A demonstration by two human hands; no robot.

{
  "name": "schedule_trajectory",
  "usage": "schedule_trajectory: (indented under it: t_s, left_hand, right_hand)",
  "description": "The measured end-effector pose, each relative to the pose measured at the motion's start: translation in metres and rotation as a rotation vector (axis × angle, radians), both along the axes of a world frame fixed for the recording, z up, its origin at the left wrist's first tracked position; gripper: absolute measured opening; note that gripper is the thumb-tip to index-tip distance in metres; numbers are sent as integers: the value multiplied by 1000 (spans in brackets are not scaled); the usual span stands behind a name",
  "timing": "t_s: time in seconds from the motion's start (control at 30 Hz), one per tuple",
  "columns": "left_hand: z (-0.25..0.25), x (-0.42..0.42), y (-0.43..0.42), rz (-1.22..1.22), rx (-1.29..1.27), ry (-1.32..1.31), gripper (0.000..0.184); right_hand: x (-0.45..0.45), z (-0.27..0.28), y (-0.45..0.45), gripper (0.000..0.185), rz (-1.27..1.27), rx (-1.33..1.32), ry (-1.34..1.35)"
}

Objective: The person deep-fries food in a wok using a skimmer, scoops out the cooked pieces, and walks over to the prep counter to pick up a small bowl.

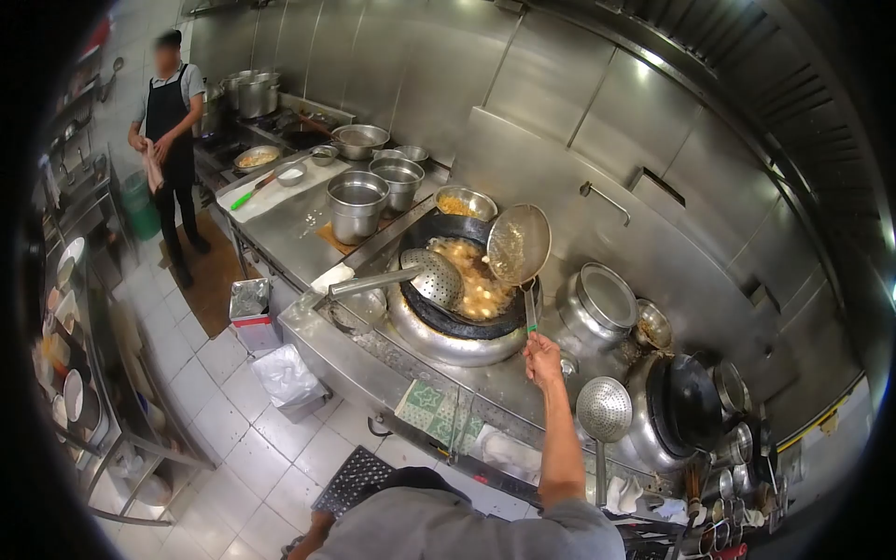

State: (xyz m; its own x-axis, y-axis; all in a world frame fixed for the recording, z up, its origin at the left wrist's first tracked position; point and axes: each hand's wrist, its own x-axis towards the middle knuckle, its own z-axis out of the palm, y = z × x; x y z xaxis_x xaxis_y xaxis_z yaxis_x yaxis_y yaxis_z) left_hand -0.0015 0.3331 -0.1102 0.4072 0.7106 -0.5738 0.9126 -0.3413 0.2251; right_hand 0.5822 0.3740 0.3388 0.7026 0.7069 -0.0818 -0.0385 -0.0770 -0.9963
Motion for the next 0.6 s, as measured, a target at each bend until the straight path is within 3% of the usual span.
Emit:
schedule_trajectory:
  t_s: [0.07,0.13,0.17,0.23,0.33,0.37,0.43,0.57,0.6]
  left_hand:
    - [-12,-1,5,-100,-41,90,27]
    - [-40,-7,7,314,-37,-216,26]
    - [-36,-6,8,316,-37,-217,26]
    - [-23,-4,10,655,-227,-270,25]
    - [-3,-8,7,754,-240,-399,24]
    - [2,-12,12,755,-232,-397,24]
    - [11,-18,21,-11,-149,-34,25]
    - [-6,-32,4,121,-34,-172,27]
    - [-7,-32,-5,350,-48,-283,25]
  right_hand:
    - [6,10,1,10,-44,-4,-13]
    - [29,15,4,11,-32,-80,-135]
    - [45,13,4,12,-29,-160,-252]
    - [76,12,9,14,-19,-169,-305]
    - [97,24,18,15,145,-307,-269]
    - [91,37,21,12,184,-316,-146]
    - [90,39,29,10,233,-320,-22]
    - [93,26,41,15,349,-264,190]
    - [90,23,42,20,365,-225,253]
